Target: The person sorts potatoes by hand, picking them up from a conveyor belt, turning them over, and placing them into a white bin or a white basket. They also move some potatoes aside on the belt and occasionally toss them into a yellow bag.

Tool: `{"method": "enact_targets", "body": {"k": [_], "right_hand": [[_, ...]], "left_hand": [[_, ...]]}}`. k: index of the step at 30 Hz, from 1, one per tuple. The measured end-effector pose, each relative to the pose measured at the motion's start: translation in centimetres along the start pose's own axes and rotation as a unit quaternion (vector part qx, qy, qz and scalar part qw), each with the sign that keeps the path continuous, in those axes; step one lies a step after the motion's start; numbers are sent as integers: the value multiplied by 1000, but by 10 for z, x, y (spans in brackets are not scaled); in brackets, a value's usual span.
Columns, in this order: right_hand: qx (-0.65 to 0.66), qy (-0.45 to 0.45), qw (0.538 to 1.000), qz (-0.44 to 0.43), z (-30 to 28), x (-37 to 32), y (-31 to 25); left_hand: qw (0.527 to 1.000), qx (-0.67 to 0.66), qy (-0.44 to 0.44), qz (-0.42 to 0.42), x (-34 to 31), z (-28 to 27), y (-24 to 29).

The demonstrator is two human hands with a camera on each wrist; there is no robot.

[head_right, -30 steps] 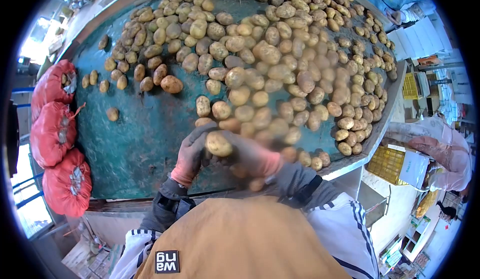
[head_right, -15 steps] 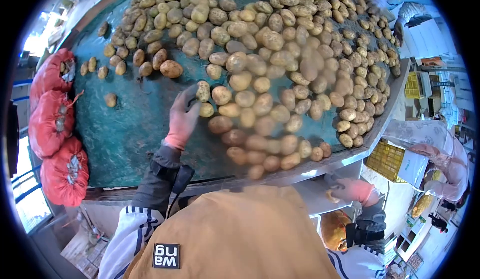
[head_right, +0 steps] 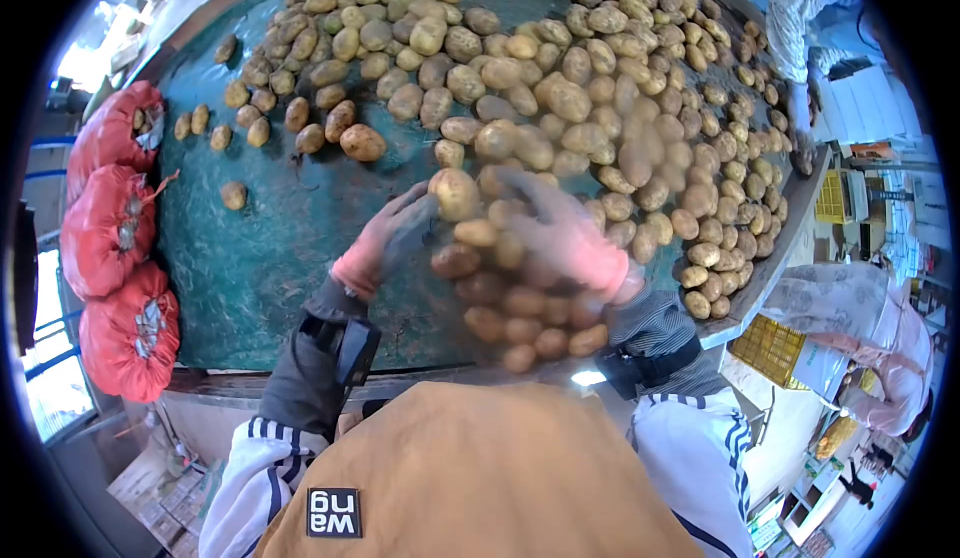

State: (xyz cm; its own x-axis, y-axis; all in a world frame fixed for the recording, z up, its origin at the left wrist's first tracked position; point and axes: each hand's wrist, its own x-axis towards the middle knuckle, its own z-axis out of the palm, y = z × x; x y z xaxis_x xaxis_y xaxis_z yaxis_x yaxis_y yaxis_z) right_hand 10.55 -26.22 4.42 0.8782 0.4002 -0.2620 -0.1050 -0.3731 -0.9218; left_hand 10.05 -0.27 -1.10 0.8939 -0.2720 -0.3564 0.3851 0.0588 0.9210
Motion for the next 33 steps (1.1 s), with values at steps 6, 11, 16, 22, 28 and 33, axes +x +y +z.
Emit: {"method": "enact_targets", "body": {"k": [6, 11, 16, 22, 28, 33], "right_hand": [[47, -67, 997, -15, 17, 1, -17], [111, -61, 992, 27, 14, -16, -16], [-14, 14, 998, -67, 17, -37, -2], [-195, 64, 974, -93, 21, -53, -19], [-206, 67, 970, -108, 26, -60, -7], [-53, -93, 994, 35, -7, -122, 9]], "left_hand": [[984, -167, -47, -48, -21, 6, -27], [976, -190, -89, -63, -30, 19, -35], [951, -264, -138, -86, -32, 31, -45], [883, -390, -220, -139, -30, 43, -72], [768, -502, -347, -194, -9, 42, -125], [743, -503, -391, -206, -4, 38, -152]]}}
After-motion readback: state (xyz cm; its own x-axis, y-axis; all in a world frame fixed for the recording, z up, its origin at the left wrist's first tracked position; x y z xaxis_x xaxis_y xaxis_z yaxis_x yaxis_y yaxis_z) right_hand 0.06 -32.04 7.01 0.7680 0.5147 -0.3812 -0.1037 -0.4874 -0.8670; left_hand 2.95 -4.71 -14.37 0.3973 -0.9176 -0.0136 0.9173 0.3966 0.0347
